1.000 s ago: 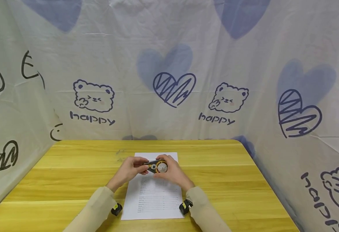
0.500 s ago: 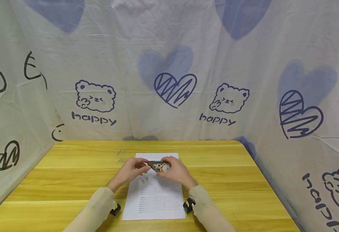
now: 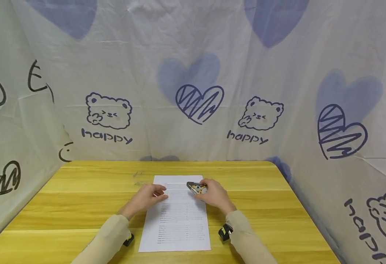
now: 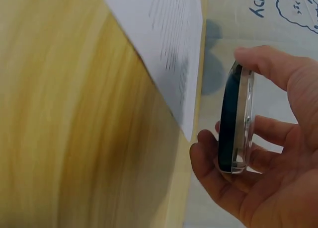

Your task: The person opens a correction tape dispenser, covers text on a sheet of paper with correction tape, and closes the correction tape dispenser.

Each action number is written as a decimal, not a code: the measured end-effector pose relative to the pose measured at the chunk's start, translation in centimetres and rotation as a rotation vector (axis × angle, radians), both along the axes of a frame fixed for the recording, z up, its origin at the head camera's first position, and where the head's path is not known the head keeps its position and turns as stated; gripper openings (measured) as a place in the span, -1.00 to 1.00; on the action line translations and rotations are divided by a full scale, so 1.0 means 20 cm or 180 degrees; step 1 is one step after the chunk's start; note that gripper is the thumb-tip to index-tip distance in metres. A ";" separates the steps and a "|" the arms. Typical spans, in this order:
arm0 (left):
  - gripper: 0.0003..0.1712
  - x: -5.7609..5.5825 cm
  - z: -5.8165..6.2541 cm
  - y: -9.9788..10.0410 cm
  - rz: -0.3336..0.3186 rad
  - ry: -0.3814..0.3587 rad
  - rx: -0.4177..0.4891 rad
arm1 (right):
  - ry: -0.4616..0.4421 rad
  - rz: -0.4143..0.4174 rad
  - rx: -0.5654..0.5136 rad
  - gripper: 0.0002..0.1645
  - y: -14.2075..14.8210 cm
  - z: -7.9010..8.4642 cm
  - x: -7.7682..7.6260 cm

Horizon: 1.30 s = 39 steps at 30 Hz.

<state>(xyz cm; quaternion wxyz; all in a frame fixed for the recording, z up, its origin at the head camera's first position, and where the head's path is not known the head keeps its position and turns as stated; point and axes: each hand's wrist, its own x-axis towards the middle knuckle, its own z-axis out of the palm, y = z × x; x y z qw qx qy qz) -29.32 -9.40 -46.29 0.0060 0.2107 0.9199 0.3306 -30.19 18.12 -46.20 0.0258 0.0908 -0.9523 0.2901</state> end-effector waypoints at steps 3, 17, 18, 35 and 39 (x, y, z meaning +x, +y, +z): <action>-0.54 0.01 -0.01 -0.01 0.0157 0.0116 -0.0300 | -0.0032 -0.0100 0.0085 -0.31 0.04 -0.01 -0.01; -0.45 0.06 -0.02 -0.04 0.0123 0.0307 -0.1056 | -0.0281 -0.0432 0.0247 -0.26 0.31 -0.01 -0.01; -0.42 0.06 -0.02 -0.04 0.0101 0.0304 -0.1087 | -0.0300 -0.0456 0.0262 -0.27 0.33 -0.01 -0.01; -0.17 0.06 -0.03 -0.05 -0.0021 0.0069 -0.1194 | -0.0626 -0.0639 0.0563 -0.26 0.57 0.00 0.01; -0.20 0.07 -0.03 -0.06 -0.0042 0.0080 -0.1213 | -0.0647 -0.0671 0.0596 -0.27 0.58 0.00 0.02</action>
